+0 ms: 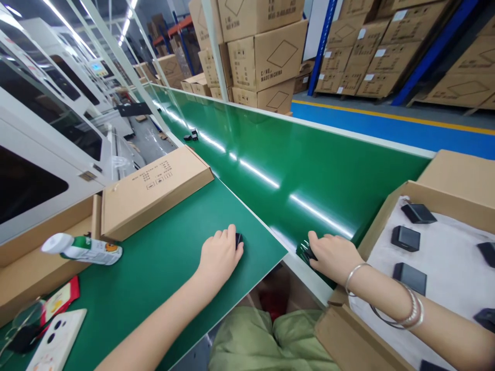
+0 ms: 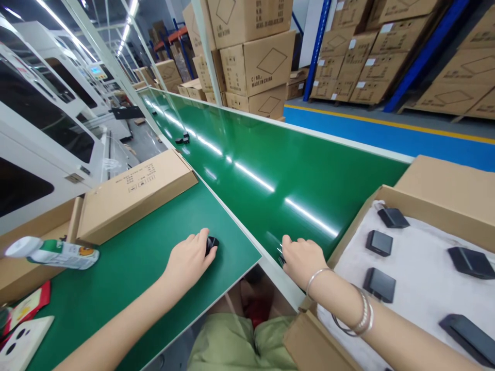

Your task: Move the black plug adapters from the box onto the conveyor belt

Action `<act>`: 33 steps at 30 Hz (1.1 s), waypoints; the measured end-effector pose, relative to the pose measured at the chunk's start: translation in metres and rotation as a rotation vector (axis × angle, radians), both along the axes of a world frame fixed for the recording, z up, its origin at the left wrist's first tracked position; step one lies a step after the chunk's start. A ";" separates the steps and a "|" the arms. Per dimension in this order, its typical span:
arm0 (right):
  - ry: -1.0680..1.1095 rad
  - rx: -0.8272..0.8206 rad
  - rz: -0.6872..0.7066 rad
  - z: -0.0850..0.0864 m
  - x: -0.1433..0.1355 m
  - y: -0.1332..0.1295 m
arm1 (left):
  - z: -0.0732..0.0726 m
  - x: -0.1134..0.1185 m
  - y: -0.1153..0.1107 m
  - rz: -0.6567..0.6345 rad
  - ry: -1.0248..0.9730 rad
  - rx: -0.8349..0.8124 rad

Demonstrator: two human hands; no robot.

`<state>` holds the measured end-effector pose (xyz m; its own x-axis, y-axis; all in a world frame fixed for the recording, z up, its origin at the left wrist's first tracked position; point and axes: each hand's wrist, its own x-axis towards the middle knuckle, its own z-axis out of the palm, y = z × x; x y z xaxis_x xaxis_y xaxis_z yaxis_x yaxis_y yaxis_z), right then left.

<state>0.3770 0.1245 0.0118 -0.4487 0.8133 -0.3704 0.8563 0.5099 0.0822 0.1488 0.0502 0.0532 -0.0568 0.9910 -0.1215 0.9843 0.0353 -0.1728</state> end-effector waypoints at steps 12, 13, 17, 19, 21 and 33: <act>0.035 -0.018 -0.051 0.001 0.006 0.014 | -0.051 -0.014 -0.049 -0.098 -0.215 0.499; 0.086 0.005 -0.041 0.006 0.007 0.017 | -0.053 -0.013 -0.051 -0.082 -0.266 0.489; 0.422 0.038 0.028 0.015 0.002 0.019 | -0.059 -0.013 -0.058 -0.048 -0.425 0.412; 0.569 -0.052 0.060 0.015 -0.008 0.015 | -0.060 -0.016 -0.058 -0.040 -0.466 0.380; 0.679 -0.144 0.075 0.013 -0.020 0.009 | -0.060 -0.018 -0.052 -0.033 -0.520 0.351; 0.910 -0.240 0.163 -0.005 -0.073 -0.003 | -0.021 -0.009 -0.009 0.022 -0.415 0.188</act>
